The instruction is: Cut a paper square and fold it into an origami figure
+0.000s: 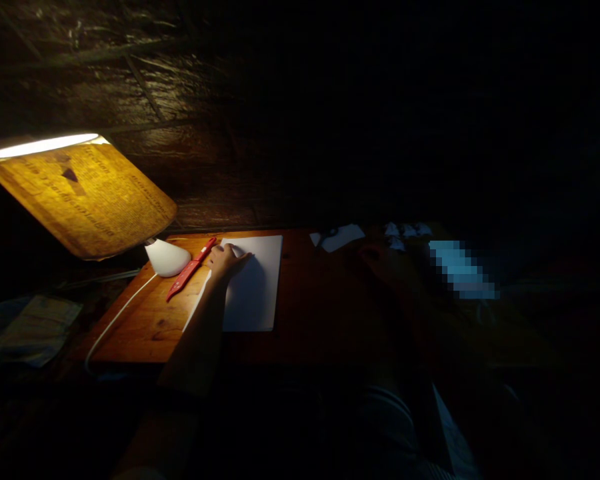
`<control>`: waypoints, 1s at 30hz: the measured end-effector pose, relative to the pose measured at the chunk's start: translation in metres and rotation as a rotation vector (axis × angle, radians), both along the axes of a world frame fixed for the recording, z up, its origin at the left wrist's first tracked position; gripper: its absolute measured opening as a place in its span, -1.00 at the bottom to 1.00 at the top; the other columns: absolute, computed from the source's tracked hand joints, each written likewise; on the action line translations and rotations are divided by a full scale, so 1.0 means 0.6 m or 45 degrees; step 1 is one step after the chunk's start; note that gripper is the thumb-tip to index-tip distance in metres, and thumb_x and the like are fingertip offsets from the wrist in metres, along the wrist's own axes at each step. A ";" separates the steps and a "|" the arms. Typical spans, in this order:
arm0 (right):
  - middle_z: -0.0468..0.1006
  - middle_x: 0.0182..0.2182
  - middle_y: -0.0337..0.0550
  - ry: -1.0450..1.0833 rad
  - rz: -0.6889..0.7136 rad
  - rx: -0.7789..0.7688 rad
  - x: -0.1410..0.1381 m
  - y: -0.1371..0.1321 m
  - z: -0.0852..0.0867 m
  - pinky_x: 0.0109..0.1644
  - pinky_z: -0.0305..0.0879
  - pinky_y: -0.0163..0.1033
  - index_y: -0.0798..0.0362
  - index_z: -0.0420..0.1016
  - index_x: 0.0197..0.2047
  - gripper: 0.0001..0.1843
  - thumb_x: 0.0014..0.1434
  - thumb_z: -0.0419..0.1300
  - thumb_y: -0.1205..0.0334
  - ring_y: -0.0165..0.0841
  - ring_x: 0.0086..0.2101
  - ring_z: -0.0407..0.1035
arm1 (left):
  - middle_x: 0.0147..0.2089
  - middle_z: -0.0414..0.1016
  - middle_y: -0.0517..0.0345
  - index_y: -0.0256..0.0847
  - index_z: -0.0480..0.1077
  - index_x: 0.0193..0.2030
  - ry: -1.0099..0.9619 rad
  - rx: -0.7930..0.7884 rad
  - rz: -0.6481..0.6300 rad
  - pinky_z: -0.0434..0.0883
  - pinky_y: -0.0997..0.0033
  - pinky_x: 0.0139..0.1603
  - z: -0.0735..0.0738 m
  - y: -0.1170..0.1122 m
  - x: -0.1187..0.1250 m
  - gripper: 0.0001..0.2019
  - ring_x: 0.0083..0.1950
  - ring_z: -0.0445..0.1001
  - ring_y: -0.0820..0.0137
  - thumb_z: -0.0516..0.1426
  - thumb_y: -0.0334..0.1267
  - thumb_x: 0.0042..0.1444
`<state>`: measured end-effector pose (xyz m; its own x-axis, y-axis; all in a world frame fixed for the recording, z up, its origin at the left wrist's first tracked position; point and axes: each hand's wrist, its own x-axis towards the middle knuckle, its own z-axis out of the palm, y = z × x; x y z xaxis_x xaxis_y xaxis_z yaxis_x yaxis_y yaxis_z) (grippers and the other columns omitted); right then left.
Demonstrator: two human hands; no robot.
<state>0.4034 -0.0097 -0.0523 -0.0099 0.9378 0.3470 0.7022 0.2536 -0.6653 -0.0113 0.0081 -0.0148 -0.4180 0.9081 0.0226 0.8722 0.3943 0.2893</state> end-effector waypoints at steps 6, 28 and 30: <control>0.70 -0.15 -0.10 0.029 0.010 0.002 -0.001 0.000 -0.001 0.00 0.42 -0.11 -0.01 0.65 -0.22 -0.82 0.17 0.21 0.31 -0.18 -0.14 0.56 | 0.35 0.25 -0.45 -0.29 0.40 0.26 0.007 0.034 -0.026 0.21 -0.18 0.36 -0.001 -0.002 -0.003 -0.31 0.40 0.24 -0.22 0.18 0.18 0.14; 0.71 -0.19 -0.13 0.042 0.029 0.001 0.000 0.000 0.000 -0.04 0.44 -0.11 -0.04 0.65 -0.25 -0.82 0.15 0.20 0.30 -0.20 -0.18 0.56 | 0.37 0.21 -0.42 -0.27 0.36 0.30 -0.013 -0.001 -0.012 0.17 -0.12 0.40 -0.004 0.003 -0.006 -0.25 0.42 0.21 -0.19 0.16 0.23 0.12; 0.70 -0.17 -0.11 0.042 0.021 -0.024 -0.001 0.000 0.001 -0.02 0.44 -0.10 -0.03 0.65 -0.23 -0.80 0.15 0.19 0.31 -0.19 -0.16 0.57 | 0.37 0.22 -0.42 -0.27 0.37 0.29 -0.005 0.000 -0.013 0.18 -0.13 0.39 -0.003 0.002 -0.006 -0.27 0.41 0.22 -0.19 0.16 0.23 0.13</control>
